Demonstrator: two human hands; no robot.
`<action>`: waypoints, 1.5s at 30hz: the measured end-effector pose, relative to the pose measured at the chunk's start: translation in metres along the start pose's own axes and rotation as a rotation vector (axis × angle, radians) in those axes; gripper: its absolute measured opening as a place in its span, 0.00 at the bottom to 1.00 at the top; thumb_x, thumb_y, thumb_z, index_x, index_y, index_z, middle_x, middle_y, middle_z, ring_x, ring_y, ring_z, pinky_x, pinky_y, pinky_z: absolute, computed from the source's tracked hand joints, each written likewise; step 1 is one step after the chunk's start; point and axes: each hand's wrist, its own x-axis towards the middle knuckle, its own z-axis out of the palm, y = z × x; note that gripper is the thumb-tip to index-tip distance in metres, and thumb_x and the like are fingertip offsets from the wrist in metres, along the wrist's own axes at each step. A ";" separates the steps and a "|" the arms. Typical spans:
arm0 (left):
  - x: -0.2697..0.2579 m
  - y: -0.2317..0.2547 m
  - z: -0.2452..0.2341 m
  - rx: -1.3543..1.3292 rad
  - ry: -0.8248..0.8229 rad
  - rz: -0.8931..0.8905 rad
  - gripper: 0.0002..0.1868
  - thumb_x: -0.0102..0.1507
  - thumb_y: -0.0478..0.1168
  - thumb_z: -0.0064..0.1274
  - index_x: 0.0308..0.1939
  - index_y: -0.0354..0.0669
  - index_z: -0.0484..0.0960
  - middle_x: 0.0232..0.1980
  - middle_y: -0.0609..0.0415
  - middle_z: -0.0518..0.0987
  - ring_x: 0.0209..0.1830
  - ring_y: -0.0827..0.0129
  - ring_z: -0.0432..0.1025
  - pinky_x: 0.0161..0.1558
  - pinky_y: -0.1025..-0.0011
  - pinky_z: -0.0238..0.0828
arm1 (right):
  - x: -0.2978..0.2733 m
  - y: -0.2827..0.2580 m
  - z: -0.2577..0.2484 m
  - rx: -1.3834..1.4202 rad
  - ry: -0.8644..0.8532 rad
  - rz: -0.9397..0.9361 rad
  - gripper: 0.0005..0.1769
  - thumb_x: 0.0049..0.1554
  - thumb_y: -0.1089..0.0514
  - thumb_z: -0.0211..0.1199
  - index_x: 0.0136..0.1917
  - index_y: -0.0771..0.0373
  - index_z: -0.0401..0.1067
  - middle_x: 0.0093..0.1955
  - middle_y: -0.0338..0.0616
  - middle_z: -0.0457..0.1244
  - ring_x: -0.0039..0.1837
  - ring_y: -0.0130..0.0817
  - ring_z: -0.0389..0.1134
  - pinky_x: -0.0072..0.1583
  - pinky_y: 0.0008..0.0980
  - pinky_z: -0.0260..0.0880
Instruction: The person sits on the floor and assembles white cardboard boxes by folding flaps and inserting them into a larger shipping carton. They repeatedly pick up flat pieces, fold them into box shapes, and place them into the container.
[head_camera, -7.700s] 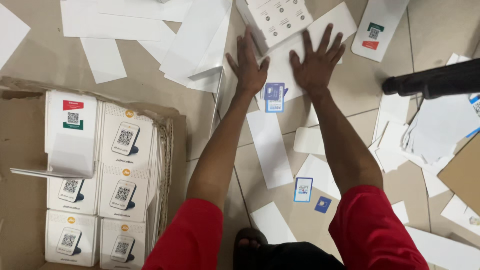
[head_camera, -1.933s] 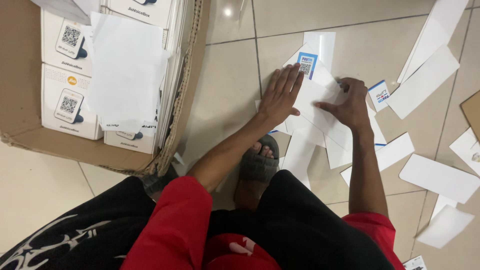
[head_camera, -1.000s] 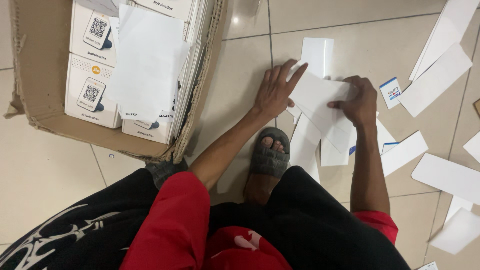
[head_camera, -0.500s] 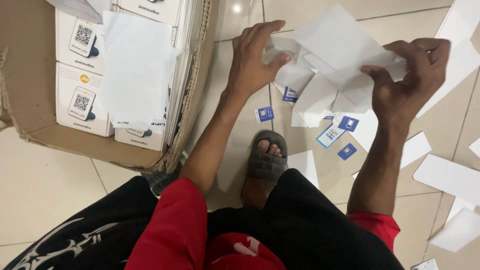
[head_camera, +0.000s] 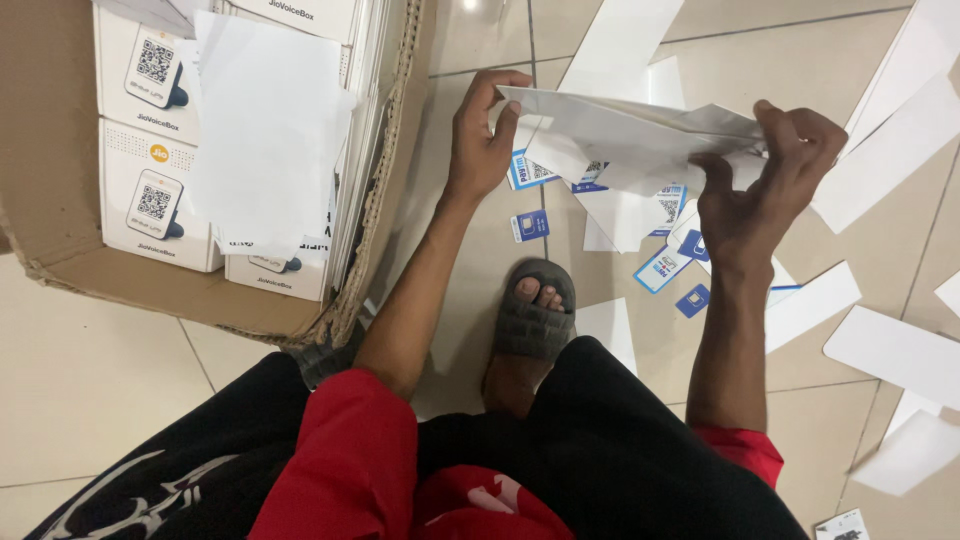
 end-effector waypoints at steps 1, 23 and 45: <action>-0.001 -0.001 -0.002 -0.010 -0.021 -0.001 0.15 0.68 0.19 0.43 0.56 0.33 0.74 0.55 0.50 0.76 0.57 0.68 0.73 0.67 0.71 0.67 | -0.004 -0.001 0.002 0.091 0.027 0.018 0.48 0.56 0.72 0.82 0.77 0.50 0.56 0.68 0.49 0.49 0.69 0.37 0.59 0.52 0.36 0.71; -0.025 0.009 -0.004 0.094 -0.001 -0.137 0.31 0.58 0.26 0.66 0.55 0.41 0.60 0.48 0.50 0.74 0.49 0.69 0.74 0.54 0.68 0.73 | -0.029 -0.031 0.030 -0.197 -0.117 -0.052 0.63 0.56 0.60 0.83 0.84 0.56 0.36 0.88 0.46 0.46 0.87 0.54 0.37 0.81 0.59 0.34; -0.030 -0.003 -0.016 -0.002 -0.173 0.018 0.45 0.51 0.25 0.68 0.70 0.41 0.64 0.62 0.48 0.76 0.63 0.63 0.72 0.67 0.63 0.68 | -0.020 0.003 0.032 -0.237 -0.422 0.111 0.28 0.48 0.77 0.58 0.55 0.50 0.78 0.51 0.35 0.69 0.54 0.39 0.67 0.59 0.42 0.59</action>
